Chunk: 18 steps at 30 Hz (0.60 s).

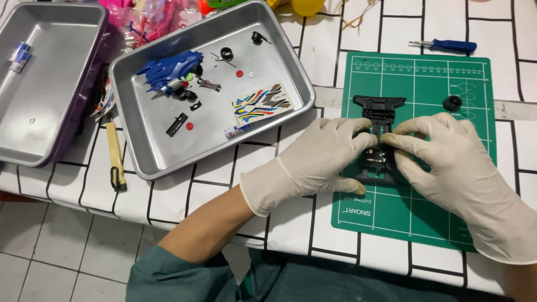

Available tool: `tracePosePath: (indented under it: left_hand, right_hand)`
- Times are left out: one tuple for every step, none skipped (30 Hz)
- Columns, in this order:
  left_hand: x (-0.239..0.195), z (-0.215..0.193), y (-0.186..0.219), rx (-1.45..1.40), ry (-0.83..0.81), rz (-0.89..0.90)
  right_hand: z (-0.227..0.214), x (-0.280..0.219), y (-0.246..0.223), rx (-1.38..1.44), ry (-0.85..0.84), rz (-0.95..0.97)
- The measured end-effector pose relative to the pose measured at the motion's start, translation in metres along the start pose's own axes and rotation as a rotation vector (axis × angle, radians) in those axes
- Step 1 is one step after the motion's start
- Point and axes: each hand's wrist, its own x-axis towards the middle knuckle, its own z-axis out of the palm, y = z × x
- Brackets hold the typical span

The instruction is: Assembling the internal components and gears of a miniature toy car chassis on a cutting mat.

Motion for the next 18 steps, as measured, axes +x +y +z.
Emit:
tracePosePath:
  left_hand:
    - [-0.001,-0.004,0.001,0.005,0.002,-0.007]
    - [-0.001,-0.008,0.002,0.025,0.017,-0.015]
    - [-0.001,-0.012,0.003,0.045,0.032,-0.023]
    - [-0.001,-0.018,0.002,0.049,0.034,-0.028]
    - [0.0,-0.024,0.001,0.068,0.096,-0.017]
    - [0.001,-0.031,-0.001,0.089,0.156,-0.004]
    - [0.0,-0.037,-0.005,0.094,0.158,-0.006]
    - [0.0,-0.043,-0.009,0.105,0.226,-0.047]
    - [0.0,-0.049,-0.013,0.117,0.294,-0.087]
    - [-0.003,-0.056,-0.022,0.121,0.295,-0.088]
    - [-0.006,-0.062,-0.031,0.207,0.403,-0.128]
    - [-0.009,-0.069,-0.04,0.293,0.509,-0.167]
    - [-0.019,-0.075,-0.057,0.298,0.508,-0.169]
    - [-0.029,-0.081,-0.073,0.412,0.571,-0.242]
    - [-0.04,-0.088,-0.089,0.527,0.633,-0.316]
    - [-0.05,-0.094,-0.104,0.534,0.631,-0.313]
    - [-0.06,-0.102,-0.12,0.592,0.513,-0.526]
    - [-0.068,-0.109,-0.135,0.641,0.386,-0.733]
  right_hand:
    - [-0.001,0.0,0.0,0.003,0.002,-0.008]
    - [-0.002,0.0,-0.001,-0.001,-0.004,0.027]
    - [-0.004,-0.001,-0.001,-0.006,-0.011,0.063]
    - [-0.006,0.0,-0.002,-0.005,-0.008,0.057]
    - [-0.008,0.0,-0.002,-0.029,0.005,0.057]
    - [-0.01,0.0,-0.002,-0.053,0.019,0.059]
    - [-0.009,-0.002,-0.001,-0.053,0.023,0.055]
    - [-0.007,-0.003,0.001,-0.048,0.052,0.053]
    - [-0.006,-0.005,0.003,-0.042,0.08,0.052]
    - [-0.007,-0.004,0.004,-0.041,0.084,0.049]
    - [-0.008,-0.003,0.005,0.007,0.121,0.03]
    - [-0.009,-0.002,0.005,0.056,0.156,0.013]
    - [-0.011,-0.002,0.003,0.059,0.159,0.01]
    - [-0.013,-0.003,0.001,0.078,0.184,0.017]
    - [-0.014,-0.004,-0.001,0.096,0.21,0.025]
    - [-0.013,-0.005,0.0,0.1,0.217,0.024]
    - [-0.013,-0.005,0.001,0.083,0.218,0.044]
    - [-0.013,-0.007,0.002,0.065,0.219,0.068]
